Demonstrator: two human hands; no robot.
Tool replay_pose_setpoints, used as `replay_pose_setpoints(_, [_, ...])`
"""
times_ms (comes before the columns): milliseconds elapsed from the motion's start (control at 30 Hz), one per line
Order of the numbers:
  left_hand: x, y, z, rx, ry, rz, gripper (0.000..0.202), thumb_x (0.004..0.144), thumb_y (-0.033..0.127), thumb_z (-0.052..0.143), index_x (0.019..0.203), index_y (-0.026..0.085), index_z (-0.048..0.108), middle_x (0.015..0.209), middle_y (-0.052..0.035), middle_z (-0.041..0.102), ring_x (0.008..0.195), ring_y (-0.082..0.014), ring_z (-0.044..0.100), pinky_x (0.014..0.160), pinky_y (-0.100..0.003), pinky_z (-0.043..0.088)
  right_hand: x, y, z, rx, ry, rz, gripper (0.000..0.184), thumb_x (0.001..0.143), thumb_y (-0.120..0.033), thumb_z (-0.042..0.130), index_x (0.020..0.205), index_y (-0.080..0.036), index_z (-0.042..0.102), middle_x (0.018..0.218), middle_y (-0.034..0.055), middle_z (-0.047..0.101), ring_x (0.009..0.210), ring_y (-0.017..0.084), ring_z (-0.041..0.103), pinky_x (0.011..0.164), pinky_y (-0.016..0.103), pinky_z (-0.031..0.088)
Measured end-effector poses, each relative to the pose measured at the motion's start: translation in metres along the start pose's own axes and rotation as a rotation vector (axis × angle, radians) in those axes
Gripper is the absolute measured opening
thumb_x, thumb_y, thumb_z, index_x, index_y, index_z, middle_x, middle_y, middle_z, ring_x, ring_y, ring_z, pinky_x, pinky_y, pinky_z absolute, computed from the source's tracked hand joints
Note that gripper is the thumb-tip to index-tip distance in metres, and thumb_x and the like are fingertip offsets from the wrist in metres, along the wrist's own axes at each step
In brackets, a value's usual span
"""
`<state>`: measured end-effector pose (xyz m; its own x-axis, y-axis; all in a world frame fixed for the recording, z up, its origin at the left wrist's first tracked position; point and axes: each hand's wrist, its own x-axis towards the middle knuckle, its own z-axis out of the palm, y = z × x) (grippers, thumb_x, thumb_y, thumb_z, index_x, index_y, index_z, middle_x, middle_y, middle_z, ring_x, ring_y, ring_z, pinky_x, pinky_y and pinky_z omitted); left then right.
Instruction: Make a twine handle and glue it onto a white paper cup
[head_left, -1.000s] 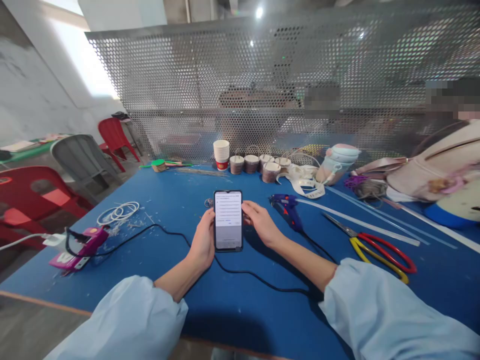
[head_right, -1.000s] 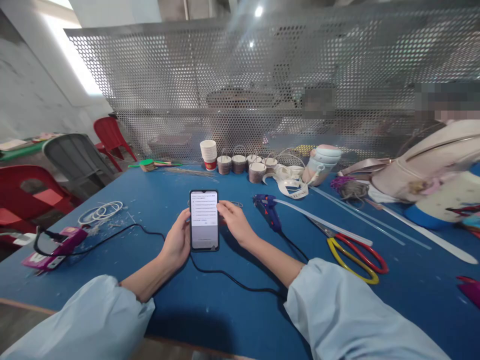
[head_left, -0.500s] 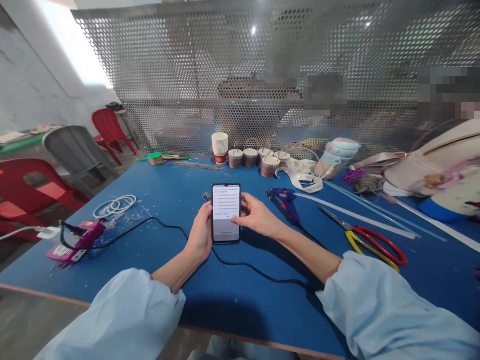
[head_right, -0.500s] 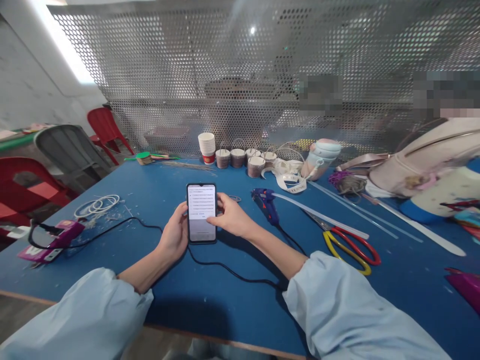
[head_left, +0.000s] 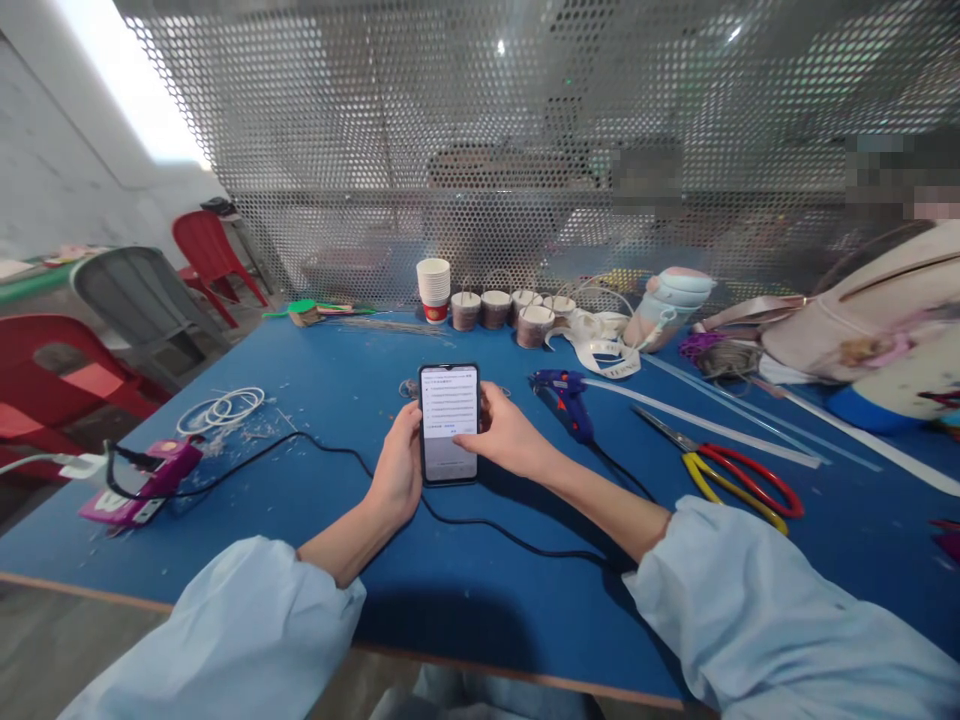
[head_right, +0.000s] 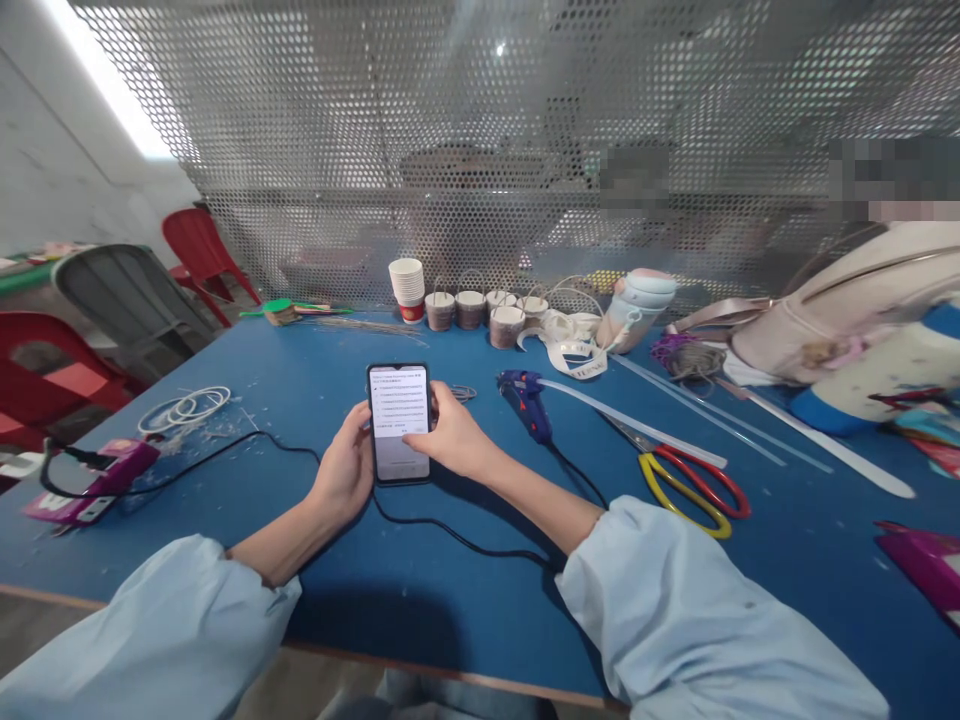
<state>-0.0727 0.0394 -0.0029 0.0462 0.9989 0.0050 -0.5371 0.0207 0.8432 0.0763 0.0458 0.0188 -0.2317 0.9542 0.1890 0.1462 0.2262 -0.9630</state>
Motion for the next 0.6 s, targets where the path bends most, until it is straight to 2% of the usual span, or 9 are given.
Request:
replay_pose_setpoints(300, [0.0012, 0.0, -0.0002, -0.009, 0.013, -0.008, 0.02, 0.082, 0.03, 0.056, 0.095, 0.02, 0.066, 0.097, -0.0013, 0.071, 0.1, -0.0209, 0.062, 0.09, -0.034, 0.046, 0.0002, 0.0028, 0.0012, 0.097, -0.047, -0.007, 0.053, 0.066, -0.01, 0.065, 0.113, -0.02, 0.043, 0.12, 0.0103, 0.061, 0.114, 0.024, 0.058, 0.096, 0.042, 0.047])
replay_pose_setpoints(600, [-0.0008, 0.0001, 0.0021, -0.004, 0.019, -0.014, 0.02, 0.081, 0.031, 0.057, 0.095, 0.021, 0.066, 0.098, -0.0017, 0.071, 0.099, -0.0212, 0.063, 0.09, -0.035, 0.047, -0.0001, 0.0081, 0.0089, 0.148, 0.045, -0.032, 0.047, 0.067, -0.01, 0.064, 0.108, -0.022, 0.043, 0.117, 0.0084, 0.063, 0.109, 0.022, 0.061, 0.096, 0.042, 0.048])
